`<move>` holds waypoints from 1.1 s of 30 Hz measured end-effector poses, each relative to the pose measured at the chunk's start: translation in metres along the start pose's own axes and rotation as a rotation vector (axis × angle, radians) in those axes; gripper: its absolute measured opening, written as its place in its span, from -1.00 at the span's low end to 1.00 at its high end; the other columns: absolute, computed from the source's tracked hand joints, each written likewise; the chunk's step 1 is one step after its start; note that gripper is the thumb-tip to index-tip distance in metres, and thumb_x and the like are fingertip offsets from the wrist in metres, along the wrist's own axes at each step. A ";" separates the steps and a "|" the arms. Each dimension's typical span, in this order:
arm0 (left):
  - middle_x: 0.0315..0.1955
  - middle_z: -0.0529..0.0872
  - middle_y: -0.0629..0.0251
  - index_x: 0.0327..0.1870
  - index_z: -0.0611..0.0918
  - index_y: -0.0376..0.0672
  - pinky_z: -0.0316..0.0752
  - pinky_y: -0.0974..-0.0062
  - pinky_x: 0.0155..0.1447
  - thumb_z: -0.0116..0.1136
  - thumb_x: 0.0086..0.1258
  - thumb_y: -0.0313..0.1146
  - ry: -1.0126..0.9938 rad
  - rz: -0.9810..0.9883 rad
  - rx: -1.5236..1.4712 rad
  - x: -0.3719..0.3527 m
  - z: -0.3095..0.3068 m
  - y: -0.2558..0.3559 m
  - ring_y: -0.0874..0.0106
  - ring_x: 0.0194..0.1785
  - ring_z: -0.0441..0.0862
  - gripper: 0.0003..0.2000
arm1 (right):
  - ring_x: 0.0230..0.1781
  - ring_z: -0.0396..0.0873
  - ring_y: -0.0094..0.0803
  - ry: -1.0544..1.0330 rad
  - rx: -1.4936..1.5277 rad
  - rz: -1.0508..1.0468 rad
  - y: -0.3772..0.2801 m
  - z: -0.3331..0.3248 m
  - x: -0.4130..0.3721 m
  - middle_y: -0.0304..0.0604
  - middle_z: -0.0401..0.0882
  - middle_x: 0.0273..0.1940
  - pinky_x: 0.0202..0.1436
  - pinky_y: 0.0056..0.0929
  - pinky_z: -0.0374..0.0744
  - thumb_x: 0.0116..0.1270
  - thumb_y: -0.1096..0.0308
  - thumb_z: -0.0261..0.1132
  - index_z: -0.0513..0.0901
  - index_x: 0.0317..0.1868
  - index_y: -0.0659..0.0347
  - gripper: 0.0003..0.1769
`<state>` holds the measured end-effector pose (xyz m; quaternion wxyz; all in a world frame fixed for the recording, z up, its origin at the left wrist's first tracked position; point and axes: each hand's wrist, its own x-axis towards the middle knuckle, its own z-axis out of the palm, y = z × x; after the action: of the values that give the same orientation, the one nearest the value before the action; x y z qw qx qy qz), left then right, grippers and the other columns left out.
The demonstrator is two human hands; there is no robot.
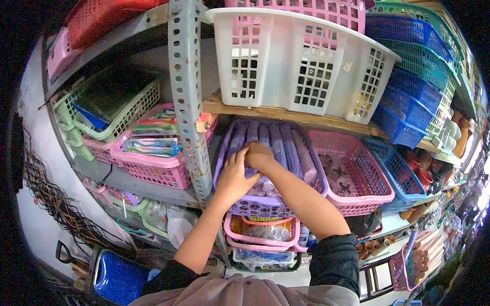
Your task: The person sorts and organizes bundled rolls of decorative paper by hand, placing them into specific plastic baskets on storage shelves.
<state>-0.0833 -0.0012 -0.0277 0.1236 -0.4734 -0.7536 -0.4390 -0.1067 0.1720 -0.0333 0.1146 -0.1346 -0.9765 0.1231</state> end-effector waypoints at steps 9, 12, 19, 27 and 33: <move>0.13 0.37 -0.31 0.38 0.12 -0.27 0.32 0.05 0.26 0.35 0.06 0.01 -0.159 -0.189 0.065 0.004 0.004 -0.003 -0.23 0.16 0.39 -0.07 | 0.20 0.39 -0.02 -0.117 -0.228 -0.064 -0.015 -0.010 -0.021 0.00 0.47 0.15 0.15 -0.03 0.48 0.09 0.05 0.28 0.54 0.13 0.08 -0.42; 0.18 0.35 -0.31 0.39 0.12 -0.29 0.22 0.11 0.36 0.34 0.07 0.01 -0.212 -0.222 0.050 0.007 0.003 -0.002 -0.17 0.26 0.33 -0.06 | 0.20 0.38 0.05 -0.204 -0.234 -0.058 -0.015 -0.012 -0.019 0.01 0.46 0.16 0.18 -0.05 0.47 0.03 0.06 0.31 0.49 0.18 0.08 -0.34; 0.18 0.39 -0.27 0.37 0.17 -0.29 0.25 0.16 0.35 0.35 0.04 0.03 -0.198 -0.188 0.026 0.008 0.004 -0.008 -0.10 0.28 0.34 -0.07 | 0.05 0.53 -0.03 -0.221 -0.316 -0.303 -0.001 -0.006 -0.010 0.05 0.60 0.00 0.09 -0.19 0.54 -0.09 0.10 0.37 0.65 -0.05 0.19 -0.45; 0.14 0.46 -0.21 0.33 0.22 -0.26 0.36 0.17 0.25 0.35 0.05 0.04 -0.101 -0.150 0.055 0.003 0.001 -0.004 -0.08 0.20 0.44 -0.12 | 0.03 0.52 0.03 -0.212 -0.087 -0.235 -0.011 -0.028 -0.016 0.09 0.59 -0.03 0.09 -0.21 0.49 -0.04 0.17 0.38 0.58 0.02 0.25 -0.42; 0.16 0.45 -0.17 0.37 0.18 -0.22 0.37 0.15 0.23 0.34 0.06 0.03 -0.055 -0.139 0.074 0.002 0.004 -0.007 -0.10 0.16 0.45 -0.10 | -0.04 0.57 0.02 -0.036 0.026 -0.361 0.018 -0.004 -0.002 0.07 0.62 -0.09 0.03 -0.13 0.52 0.16 -0.08 0.20 0.67 -0.09 0.12 -0.51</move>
<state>-0.0893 0.0023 -0.0331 0.0894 -0.4268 -0.8035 -0.4052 -0.0996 0.1885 -0.0351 0.1190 0.0467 -0.9850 0.1157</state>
